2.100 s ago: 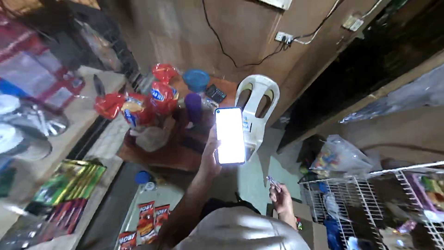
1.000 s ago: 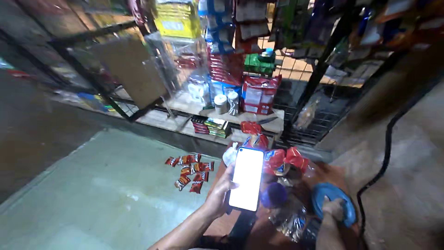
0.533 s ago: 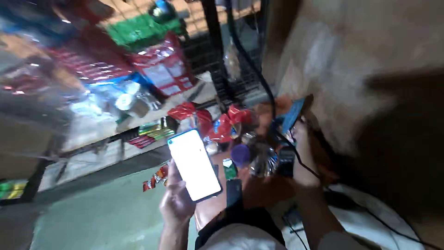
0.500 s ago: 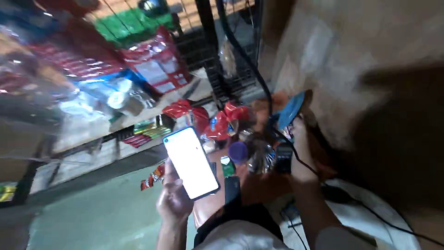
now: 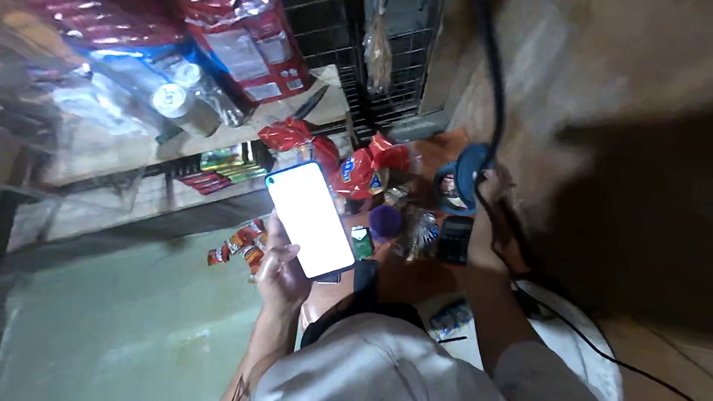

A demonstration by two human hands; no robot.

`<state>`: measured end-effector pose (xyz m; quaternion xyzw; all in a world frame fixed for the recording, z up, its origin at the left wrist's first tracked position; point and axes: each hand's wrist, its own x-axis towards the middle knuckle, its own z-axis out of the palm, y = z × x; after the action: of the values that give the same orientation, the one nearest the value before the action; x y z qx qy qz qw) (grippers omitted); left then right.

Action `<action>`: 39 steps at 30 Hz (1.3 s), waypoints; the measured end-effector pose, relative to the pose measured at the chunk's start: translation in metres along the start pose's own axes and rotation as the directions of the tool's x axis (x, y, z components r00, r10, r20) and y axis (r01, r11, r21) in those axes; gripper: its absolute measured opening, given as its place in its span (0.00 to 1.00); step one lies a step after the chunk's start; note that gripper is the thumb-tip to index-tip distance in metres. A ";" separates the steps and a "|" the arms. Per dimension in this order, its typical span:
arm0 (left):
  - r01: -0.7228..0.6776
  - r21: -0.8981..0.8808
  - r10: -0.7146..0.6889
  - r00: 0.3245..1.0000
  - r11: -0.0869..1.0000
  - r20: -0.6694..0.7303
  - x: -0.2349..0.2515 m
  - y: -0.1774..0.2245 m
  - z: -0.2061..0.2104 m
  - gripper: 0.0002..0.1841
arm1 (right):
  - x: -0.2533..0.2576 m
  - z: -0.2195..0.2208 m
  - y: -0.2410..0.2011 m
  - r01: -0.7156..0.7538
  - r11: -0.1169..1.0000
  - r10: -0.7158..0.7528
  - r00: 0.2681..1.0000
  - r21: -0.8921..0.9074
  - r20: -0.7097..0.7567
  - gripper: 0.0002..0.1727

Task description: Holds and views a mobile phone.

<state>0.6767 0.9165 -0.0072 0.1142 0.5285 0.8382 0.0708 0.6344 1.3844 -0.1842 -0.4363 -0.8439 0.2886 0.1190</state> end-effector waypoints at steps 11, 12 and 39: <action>0.024 0.021 -0.024 1.000 0.999 -0.002 0.002 0.002 0.010 0.38 | -0.220 -0.013 -0.088 0.401 0.314 -0.543 0.820 0.861 -0.184 0.19; 0.017 0.022 -0.017 1.000 1.000 0.013 0.000 0.001 0.011 0.37 | -0.239 -0.020 -0.097 0.347 0.240 -0.620 0.774 0.907 -0.132 0.24; -0.068 0.007 0.067 0.995 0.998 0.077 -0.039 0.013 0.012 0.31 | -0.287 -0.091 -0.145 0.494 0.155 -0.982 0.169 0.855 0.080 0.40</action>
<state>0.7177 0.9119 0.0045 0.1644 0.5252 0.8326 0.0622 0.7485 1.1221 -0.0109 0.3059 -0.7480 0.5800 0.1022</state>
